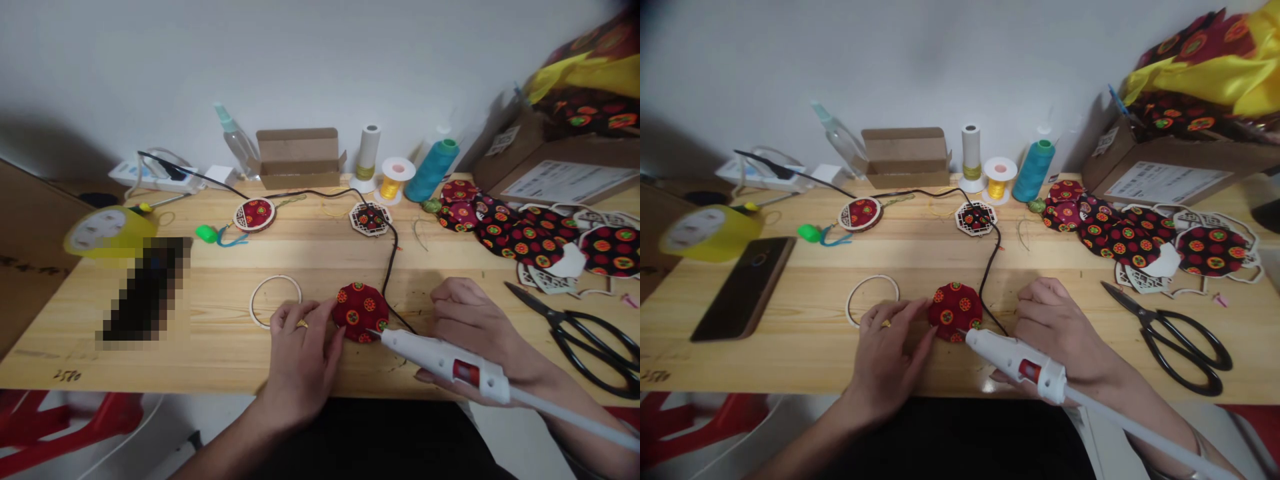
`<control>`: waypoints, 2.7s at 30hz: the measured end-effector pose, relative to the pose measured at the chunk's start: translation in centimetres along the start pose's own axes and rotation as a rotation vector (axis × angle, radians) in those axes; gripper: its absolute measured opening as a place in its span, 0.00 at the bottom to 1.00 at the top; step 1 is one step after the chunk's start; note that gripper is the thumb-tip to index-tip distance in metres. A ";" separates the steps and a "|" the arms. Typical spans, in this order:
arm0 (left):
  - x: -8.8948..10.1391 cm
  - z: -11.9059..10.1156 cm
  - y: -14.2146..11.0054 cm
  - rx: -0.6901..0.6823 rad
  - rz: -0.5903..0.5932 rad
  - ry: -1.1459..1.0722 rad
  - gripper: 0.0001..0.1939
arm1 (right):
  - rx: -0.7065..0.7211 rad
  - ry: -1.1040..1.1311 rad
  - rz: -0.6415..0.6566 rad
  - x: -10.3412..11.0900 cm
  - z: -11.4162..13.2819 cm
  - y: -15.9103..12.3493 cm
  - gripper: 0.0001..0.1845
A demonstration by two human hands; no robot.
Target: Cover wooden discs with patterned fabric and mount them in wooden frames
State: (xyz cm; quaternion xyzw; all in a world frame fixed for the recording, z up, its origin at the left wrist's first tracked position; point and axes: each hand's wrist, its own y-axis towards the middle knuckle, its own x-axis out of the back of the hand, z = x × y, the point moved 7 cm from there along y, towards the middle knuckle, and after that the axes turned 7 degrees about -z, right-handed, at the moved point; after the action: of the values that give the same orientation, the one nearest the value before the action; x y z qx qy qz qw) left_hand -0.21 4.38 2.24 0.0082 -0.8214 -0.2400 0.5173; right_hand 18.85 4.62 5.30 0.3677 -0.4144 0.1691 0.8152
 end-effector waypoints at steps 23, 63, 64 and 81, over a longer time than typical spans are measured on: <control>0.5 0.8 -0.1 0.087 -0.073 -0.023 0.22 | -0.074 -0.242 -0.018 1.7 -2.1 0.1 0.13; 0.2 -0.2 0.0 0.019 -0.029 -0.055 0.20 | 0.120 0.001 0.148 -1.8 -0.2 3.1 0.03; 0.3 -0.2 0.0 0.020 -0.030 -0.049 0.19 | 0.123 0.003 0.143 -1.9 -0.2 3.1 0.04; 0.2 -0.2 0.0 0.032 -0.034 -0.070 0.20 | 0.125 0.004 0.074 -2.1 -0.5 3.8 0.20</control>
State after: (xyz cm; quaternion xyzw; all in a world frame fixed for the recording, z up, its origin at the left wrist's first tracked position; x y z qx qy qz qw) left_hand -0.16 4.23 2.47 0.0220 -0.8424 -0.2355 0.4841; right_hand 15.66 7.55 5.13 0.4020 -0.4147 0.2256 0.7846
